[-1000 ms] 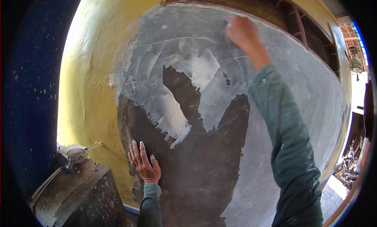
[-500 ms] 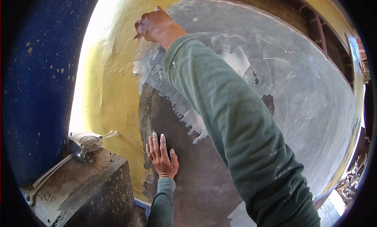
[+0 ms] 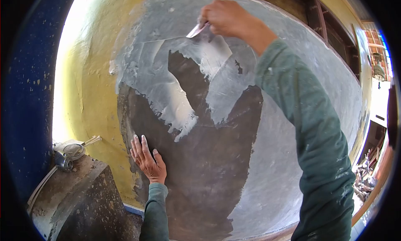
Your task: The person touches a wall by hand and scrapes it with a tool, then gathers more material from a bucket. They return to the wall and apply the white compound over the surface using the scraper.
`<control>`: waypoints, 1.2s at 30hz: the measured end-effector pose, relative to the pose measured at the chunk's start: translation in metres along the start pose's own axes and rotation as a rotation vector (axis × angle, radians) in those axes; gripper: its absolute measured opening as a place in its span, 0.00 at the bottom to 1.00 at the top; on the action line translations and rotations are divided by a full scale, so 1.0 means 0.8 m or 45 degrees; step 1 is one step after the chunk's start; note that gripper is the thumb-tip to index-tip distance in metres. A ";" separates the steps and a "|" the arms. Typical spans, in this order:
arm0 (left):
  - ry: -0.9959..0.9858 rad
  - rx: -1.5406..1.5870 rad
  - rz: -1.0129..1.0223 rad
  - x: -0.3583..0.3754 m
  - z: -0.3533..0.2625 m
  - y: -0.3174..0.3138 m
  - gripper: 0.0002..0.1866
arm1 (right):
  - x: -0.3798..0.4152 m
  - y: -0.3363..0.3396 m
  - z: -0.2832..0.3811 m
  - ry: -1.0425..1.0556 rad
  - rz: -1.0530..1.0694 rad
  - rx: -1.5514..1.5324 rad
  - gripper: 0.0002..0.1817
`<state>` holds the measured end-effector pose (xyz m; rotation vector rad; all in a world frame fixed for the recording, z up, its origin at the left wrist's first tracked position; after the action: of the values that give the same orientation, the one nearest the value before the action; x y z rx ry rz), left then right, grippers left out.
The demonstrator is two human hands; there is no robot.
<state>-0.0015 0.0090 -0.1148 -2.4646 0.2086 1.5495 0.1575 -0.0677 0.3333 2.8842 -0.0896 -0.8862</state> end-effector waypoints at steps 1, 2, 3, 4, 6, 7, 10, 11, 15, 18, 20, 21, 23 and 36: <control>-0.003 0.005 0.013 0.002 -0.004 -0.002 0.32 | 0.015 0.001 -0.014 -0.060 0.019 -0.071 0.17; 0.019 0.015 -0.017 0.005 -0.006 -0.002 0.31 | 0.031 0.000 -0.022 -0.068 0.033 -0.073 0.17; 0.041 0.027 -0.045 0.008 -0.009 -0.002 0.31 | 0.050 0.002 -0.029 -0.134 0.018 -0.077 0.19; 0.033 0.015 -0.053 0.010 -0.010 -0.003 0.31 | 0.068 0.003 -0.036 -0.202 0.004 -0.079 0.21; 0.021 0.003 -0.044 0.011 -0.010 -0.003 0.31 | 0.100 0.000 -0.043 -0.224 -0.025 -0.047 0.19; 0.014 -0.020 -0.052 0.012 -0.009 -0.003 0.31 | 0.117 -0.001 -0.046 -0.235 -0.070 -0.016 0.16; -0.016 -0.034 -0.040 0.015 -0.002 -0.008 0.30 | 0.165 -0.005 -0.044 -0.286 -0.095 -0.048 0.16; -0.030 -0.044 -0.051 0.016 -0.001 -0.008 0.30 | 0.182 -0.007 -0.039 -0.293 -0.078 -0.053 0.16; -0.036 -0.060 -0.064 0.016 -0.001 -0.010 0.30 | 0.244 -0.016 -0.009 -0.498 -0.082 -0.141 0.16; -0.047 -0.042 -0.058 0.015 -0.002 -0.011 0.30 | 0.284 -0.023 0.025 -0.547 -0.141 -0.190 0.15; -0.042 -0.033 -0.035 0.015 -0.001 -0.011 0.30 | 0.307 -0.026 0.052 -0.569 -0.159 -0.222 0.13; -0.063 -0.023 -0.054 0.014 -0.003 -0.009 0.30 | 0.317 -0.026 0.065 -0.597 -0.201 -0.222 0.12; -0.087 -0.011 -0.054 0.013 -0.003 -0.008 0.30 | 0.337 -0.033 0.089 -0.637 -0.226 -0.228 0.11; -0.136 0.043 0.007 0.014 -0.003 -0.002 0.30 | 0.412 -0.093 0.195 -0.816 -0.224 -0.226 0.25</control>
<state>0.0059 0.0100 -0.1238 -2.3493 0.2218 1.6606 0.3434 -0.0400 0.0122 2.3653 0.1783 -1.7185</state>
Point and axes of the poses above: each hand's wrist, its own x-axis away from the middle knuckle, its own y-axis out of the back of the hand, z = x × y, the point moved 6 cm from there along -x, towards the middle knuckle, and after that the axes turned 1 degree about -y, right-handed, at the moved point
